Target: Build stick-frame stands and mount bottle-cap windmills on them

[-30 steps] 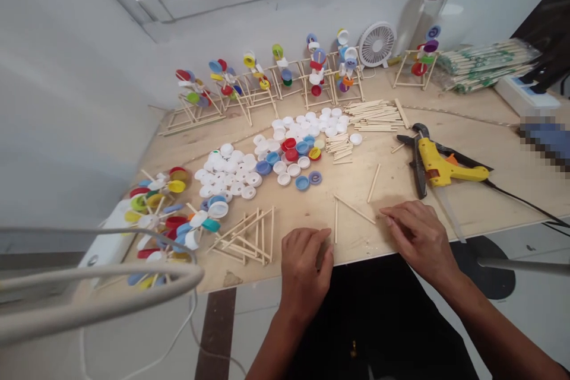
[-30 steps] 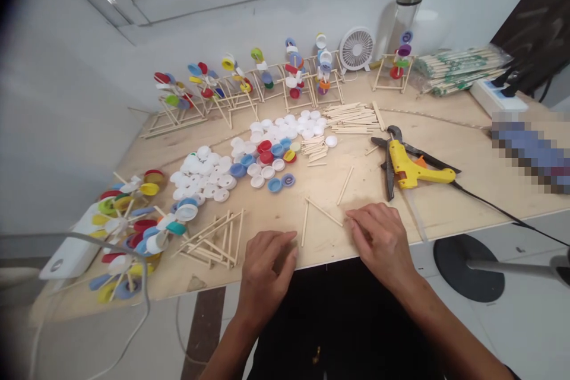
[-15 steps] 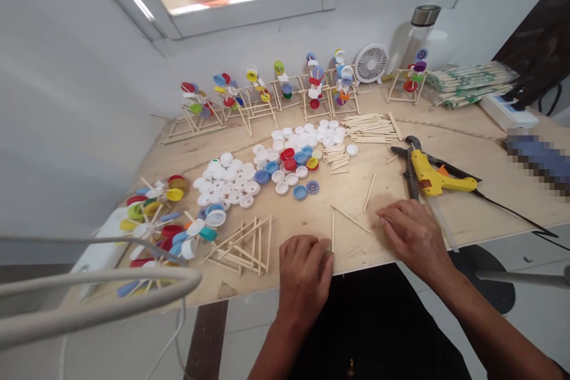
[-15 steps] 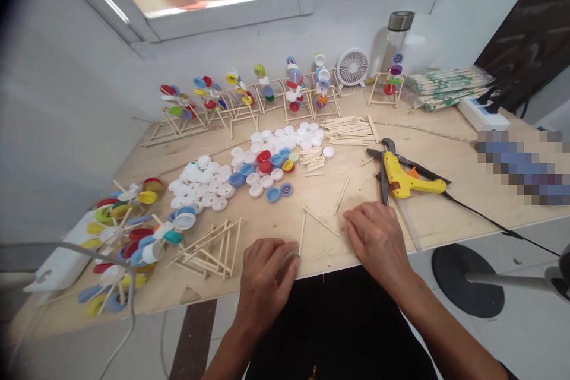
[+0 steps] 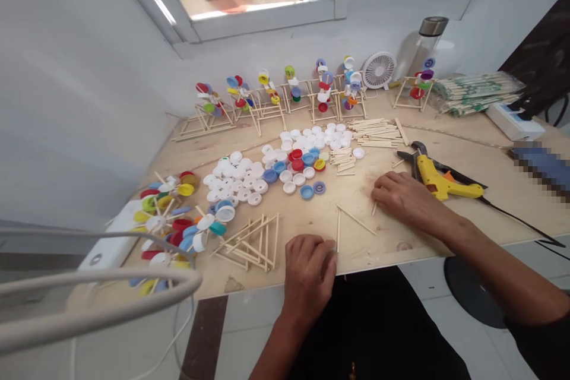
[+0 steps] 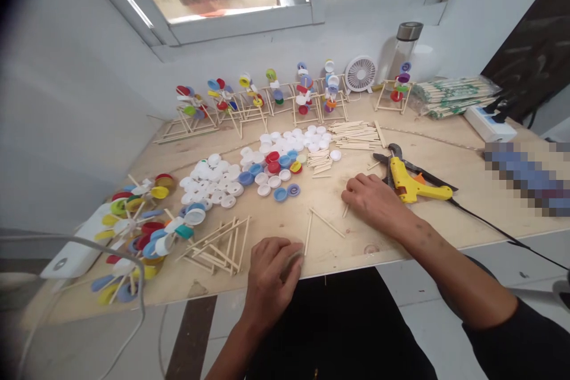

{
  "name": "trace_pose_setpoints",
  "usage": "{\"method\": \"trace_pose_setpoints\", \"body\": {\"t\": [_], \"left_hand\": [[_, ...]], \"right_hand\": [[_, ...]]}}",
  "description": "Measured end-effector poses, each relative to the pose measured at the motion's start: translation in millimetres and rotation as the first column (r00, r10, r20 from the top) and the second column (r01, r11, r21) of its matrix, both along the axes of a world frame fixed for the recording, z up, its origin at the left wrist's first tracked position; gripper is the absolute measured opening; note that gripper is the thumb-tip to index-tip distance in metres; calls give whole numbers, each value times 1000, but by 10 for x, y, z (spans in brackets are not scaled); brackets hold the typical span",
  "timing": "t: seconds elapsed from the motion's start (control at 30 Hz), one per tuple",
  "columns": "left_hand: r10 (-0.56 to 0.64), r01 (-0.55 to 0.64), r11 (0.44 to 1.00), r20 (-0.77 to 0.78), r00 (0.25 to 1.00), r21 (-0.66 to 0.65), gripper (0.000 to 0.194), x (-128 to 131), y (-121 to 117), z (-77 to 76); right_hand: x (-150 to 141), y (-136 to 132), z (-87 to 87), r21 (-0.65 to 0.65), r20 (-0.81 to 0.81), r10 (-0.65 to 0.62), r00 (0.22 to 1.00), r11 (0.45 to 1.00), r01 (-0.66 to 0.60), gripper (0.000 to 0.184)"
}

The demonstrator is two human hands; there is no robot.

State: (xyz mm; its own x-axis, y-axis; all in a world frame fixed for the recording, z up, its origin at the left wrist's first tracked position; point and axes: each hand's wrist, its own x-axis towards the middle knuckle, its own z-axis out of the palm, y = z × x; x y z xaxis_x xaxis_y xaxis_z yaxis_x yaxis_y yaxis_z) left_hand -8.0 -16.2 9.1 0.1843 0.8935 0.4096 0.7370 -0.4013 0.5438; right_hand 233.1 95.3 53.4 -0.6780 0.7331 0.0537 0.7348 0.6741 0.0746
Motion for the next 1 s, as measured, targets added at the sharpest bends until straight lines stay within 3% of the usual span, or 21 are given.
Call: {"method": "trace_pose_setpoints", "body": {"t": [0.23,0.4,0.53,0.73,1.0], "left_hand": [[8,-8,1000,28,1000,5,14,4,6,-6],[16,-15,1000,57,998,-23,13,1,16,16],[11,-5,998,102,995,-59,14,-1,18,41],[-12,20,996,97,995,-82,15,-6,13,54],[-9,16,997,96,995,-78,12,-4,20,59]], "right_hand": [[39,60,12,-54,34,76,997,996,-74,13],[-59,-181,109,-19,-103,79,992,997,-81,17],[-277,-412,157,-45,-180,158,971,985,-169,20],[-528,-537,50,-20,-125,249,960,967,-254,20],[-537,-519,-23,-21,-94,228,969,973,-230,18]]}}
